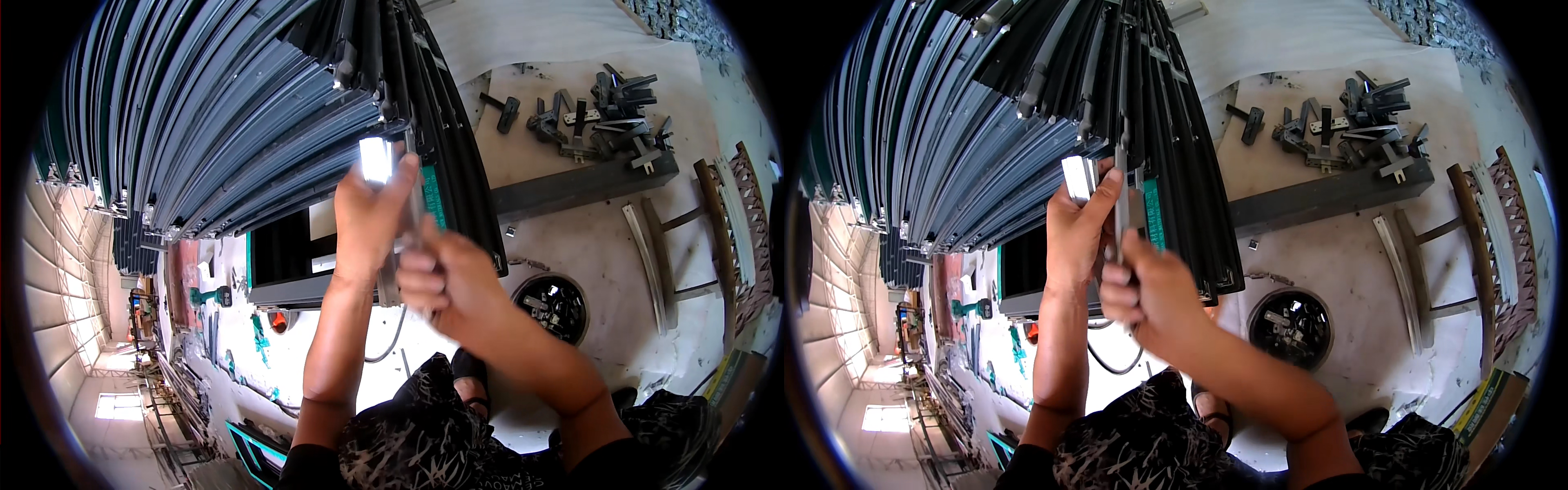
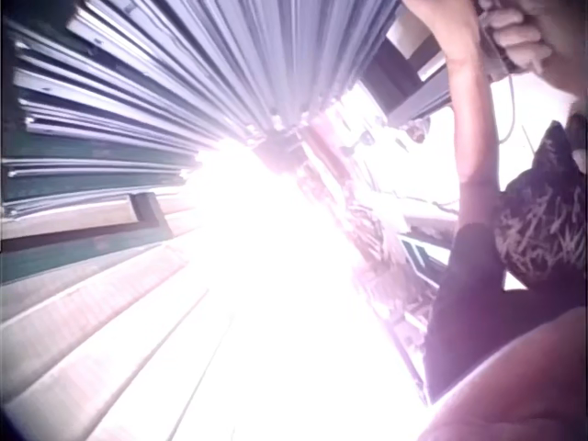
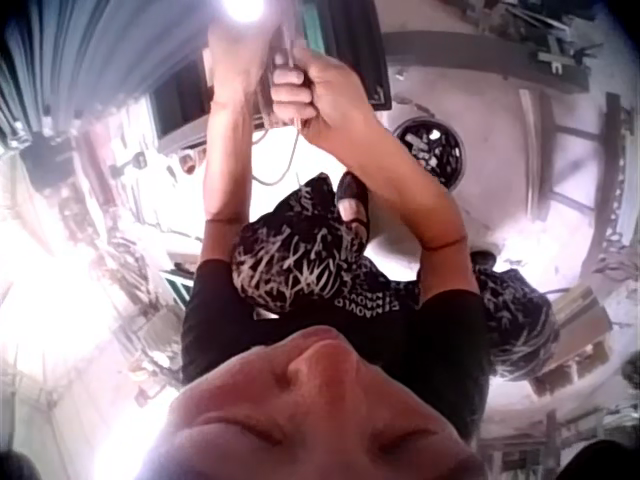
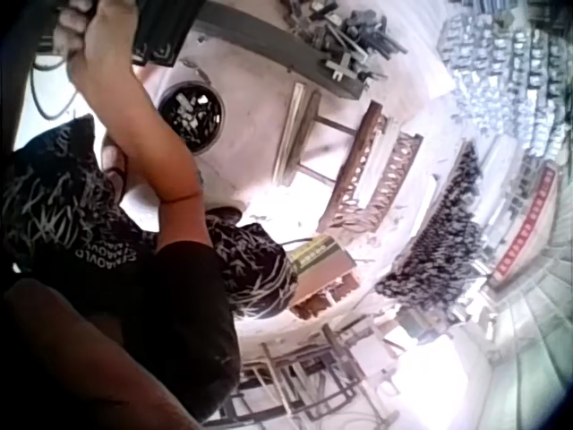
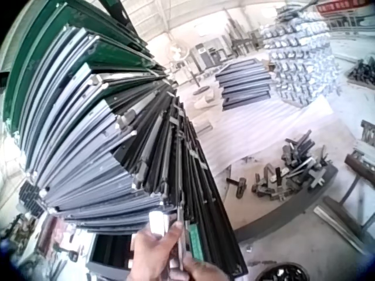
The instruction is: The person picks up metal bars one at a time and aligns them with other similar components in a large stack on a fabrication table, then reaches into a small container to handle smaller metal pieces.
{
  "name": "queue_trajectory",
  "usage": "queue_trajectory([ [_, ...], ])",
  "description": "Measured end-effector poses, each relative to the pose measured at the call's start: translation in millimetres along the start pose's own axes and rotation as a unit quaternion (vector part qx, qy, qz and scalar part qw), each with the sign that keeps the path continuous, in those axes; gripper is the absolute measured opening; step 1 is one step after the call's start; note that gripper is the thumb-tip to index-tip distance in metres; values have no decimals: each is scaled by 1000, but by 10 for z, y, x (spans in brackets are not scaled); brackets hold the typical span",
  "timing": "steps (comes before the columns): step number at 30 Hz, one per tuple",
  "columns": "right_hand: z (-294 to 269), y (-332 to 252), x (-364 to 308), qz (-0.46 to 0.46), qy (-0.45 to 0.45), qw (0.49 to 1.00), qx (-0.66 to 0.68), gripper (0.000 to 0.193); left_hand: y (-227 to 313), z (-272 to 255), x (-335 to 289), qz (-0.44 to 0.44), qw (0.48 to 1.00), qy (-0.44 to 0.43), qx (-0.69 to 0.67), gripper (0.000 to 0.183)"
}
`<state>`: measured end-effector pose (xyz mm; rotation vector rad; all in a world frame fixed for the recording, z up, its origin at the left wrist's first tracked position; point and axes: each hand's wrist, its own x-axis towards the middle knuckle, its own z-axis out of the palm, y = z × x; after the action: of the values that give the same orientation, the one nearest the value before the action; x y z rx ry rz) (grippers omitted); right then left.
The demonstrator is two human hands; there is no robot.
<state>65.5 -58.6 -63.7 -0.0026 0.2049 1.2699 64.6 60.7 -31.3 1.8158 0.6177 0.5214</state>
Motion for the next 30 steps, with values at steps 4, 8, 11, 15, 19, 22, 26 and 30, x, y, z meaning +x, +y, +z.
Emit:
queue_trajectory([
  [4,26,-190,169,8,-35,999,-26,26,114,-70,-170,-24,1000,-3,13,26],
  [8,-28,-243,266,-26,-43,997,-62,28,39,-199,-348,0,999,40,-12,22],
  [11,-112,-142,94,-274,33,856,-438,44,-18,-358,-437,19,995,71,-73,21],
  [15,4,-193,-217,-420,31,453,-786,72,-78,-533,-538,13,987,115,-109,22],
  [19,30,-281,-319,-396,-56,379,-834,72,-146,-571,-554,-12,979,98,-178,22],
  [22,46,-319,-237,-398,-63,367,-838,61,-204,-577,-547,-70,956,41,-281,24],
  [26,32,-546,252,-542,51,272,-793,35,-292,-463,-552,-161,899,-26,-406,30],
  [30,204,-608,386,-591,106,211,-772,30,-386,-473,-576,-227,826,-54,-513,32],
])
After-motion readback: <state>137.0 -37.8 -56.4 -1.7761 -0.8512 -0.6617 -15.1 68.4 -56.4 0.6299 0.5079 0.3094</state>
